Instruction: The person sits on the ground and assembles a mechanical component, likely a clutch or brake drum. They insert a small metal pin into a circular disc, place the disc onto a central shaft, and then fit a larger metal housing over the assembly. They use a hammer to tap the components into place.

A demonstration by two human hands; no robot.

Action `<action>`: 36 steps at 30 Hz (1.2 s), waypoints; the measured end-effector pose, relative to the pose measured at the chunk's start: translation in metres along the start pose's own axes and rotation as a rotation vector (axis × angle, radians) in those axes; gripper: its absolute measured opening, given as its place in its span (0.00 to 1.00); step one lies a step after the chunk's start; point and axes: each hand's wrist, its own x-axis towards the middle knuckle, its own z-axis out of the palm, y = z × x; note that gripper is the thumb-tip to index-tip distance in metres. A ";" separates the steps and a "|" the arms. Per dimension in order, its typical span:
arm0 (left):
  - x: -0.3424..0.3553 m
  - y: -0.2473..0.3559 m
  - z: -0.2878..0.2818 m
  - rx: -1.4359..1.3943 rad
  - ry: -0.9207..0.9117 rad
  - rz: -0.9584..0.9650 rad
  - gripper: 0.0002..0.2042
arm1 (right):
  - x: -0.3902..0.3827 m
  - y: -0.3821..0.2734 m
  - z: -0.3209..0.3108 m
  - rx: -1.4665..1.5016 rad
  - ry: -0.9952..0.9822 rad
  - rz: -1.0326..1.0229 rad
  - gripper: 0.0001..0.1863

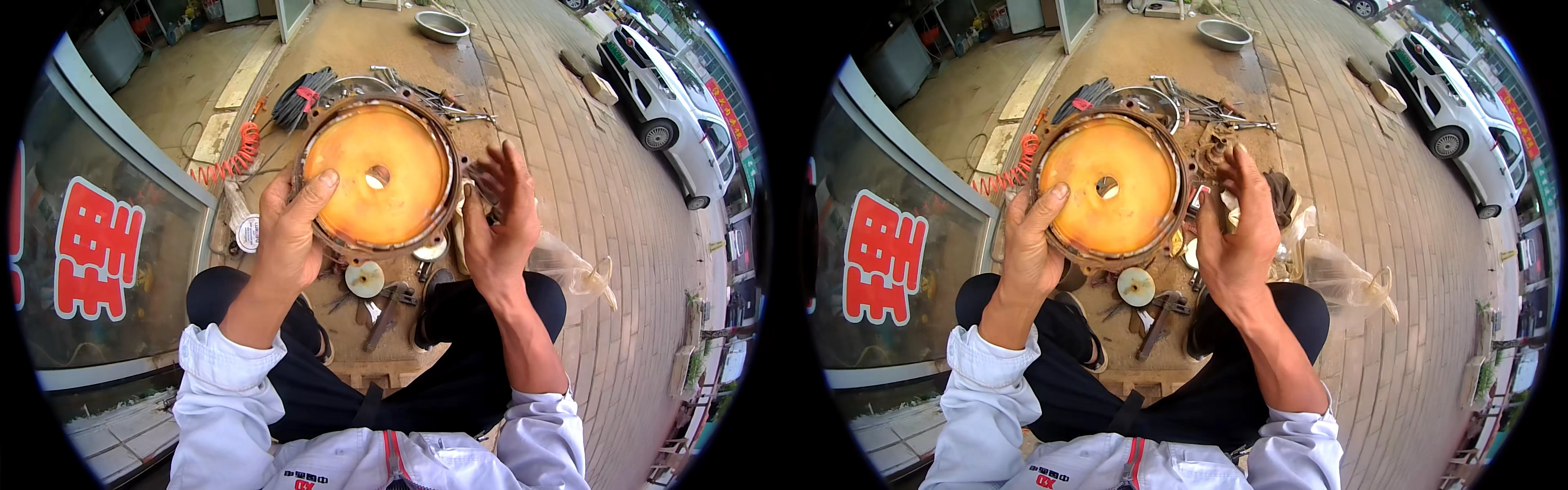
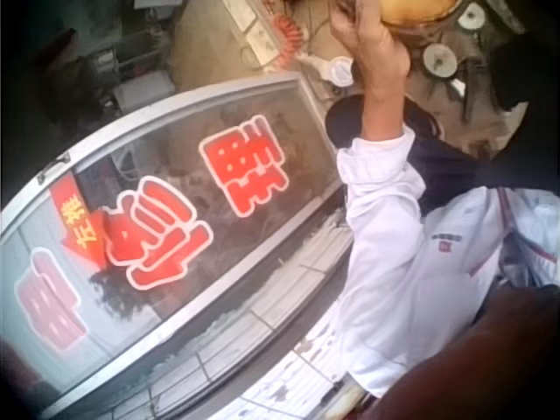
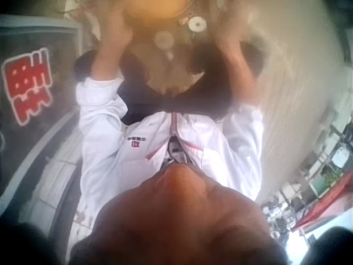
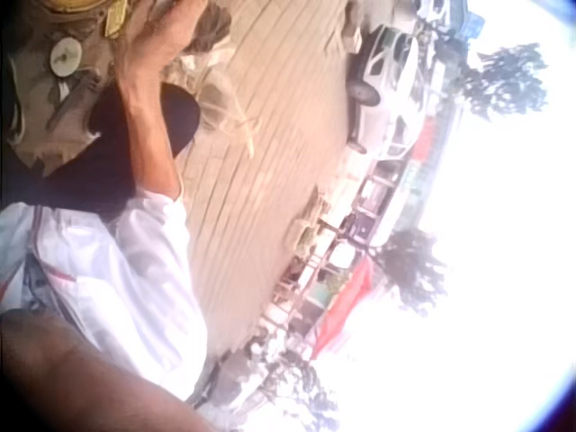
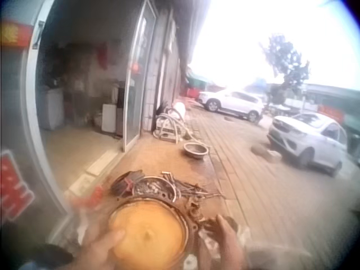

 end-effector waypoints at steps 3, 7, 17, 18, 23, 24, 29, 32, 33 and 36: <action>0.010 -0.002 -0.004 0.137 0.055 0.275 0.19 | 0.000 -0.014 -0.006 0.839 -0.312 0.829 0.21; 0.015 0.003 0.001 0.145 0.133 0.397 0.18 | -0.004 -0.036 0.011 0.941 -0.279 0.873 0.26; 0.009 0.006 0.008 0.347 0.115 0.515 0.15 | -0.011 -0.040 0.034 1.112 -0.365 0.965 0.16; 0.008 0.006 0.009 0.366 0.119 0.532 0.16 | -0.010 -0.042 0.035 1.115 -0.348 0.960 0.15; 0.005 0.006 0.012 0.438 0.120 0.585 0.17 | -0.012 -0.040 0.037 1.134 -0.312 0.956 0.13; 0.003 0.006 0.013 0.448 0.116 0.583 0.17 | -0.013 -0.039 0.038 1.141 -0.314 0.960 0.13; 0.000 0.007 0.013 0.509 0.070 0.619 0.18 | -0.011 -0.041 0.037 1.159 -0.299 1.004 0.13; -0.002 0.007 0.013 0.602 0.038 0.653 0.18 | -0.011 -0.042 0.036 1.165 -0.281 1.005 0.12; -0.003 0.007 0.012 0.645 0.028 0.677 0.18 | -0.012 -0.041 0.036 1.169 -0.282 0.999 0.12; -0.006 0.006 0.010 0.717 0.019 0.747 0.20 | -0.011 -0.042 0.036 1.190 -0.279 0.975 0.12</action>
